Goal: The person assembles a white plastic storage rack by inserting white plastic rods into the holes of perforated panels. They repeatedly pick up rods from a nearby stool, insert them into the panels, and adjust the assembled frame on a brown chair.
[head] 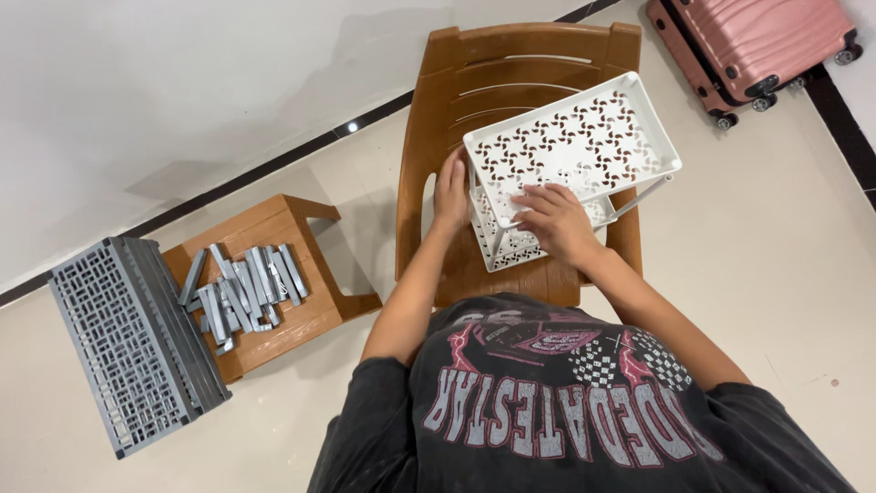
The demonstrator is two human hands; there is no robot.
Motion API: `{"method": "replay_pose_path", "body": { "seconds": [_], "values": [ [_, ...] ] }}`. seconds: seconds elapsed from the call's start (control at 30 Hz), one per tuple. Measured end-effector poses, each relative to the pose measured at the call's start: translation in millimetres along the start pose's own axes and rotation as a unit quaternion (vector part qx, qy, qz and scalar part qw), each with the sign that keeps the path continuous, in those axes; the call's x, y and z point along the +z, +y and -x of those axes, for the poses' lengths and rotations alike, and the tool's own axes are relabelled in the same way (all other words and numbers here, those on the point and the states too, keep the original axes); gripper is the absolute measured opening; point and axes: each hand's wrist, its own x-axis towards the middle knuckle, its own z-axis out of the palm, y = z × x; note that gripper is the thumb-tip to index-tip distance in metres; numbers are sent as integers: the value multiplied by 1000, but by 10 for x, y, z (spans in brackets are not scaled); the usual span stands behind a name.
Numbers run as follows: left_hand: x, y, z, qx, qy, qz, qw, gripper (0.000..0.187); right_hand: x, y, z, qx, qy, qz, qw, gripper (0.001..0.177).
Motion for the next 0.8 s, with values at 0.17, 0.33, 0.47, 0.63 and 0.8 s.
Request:
{"method": "replay_pose_path", "body": {
  "seconds": [0.17,0.33,0.47,0.63,0.8],
  "values": [
    [15,-381,-304,-145,-68,229,960,45,-88,26,74,-12,-4,-27,1000,15],
    [9,-749,-317,-33,-85,161,983,45,-191,42,56,34,39,-126,991,19],
    [48,-657,-321,-13,-79,155,985,46,-291,81,28,33,74,-131,988,18],
    [41,-217,-215,-60,-65,52,995,51,-313,215,73,33,133,-54,989,17],
    [9,-28,-190,-90,-80,125,985,55,-306,410,136,124,319,-250,906,24]
  ]
}}
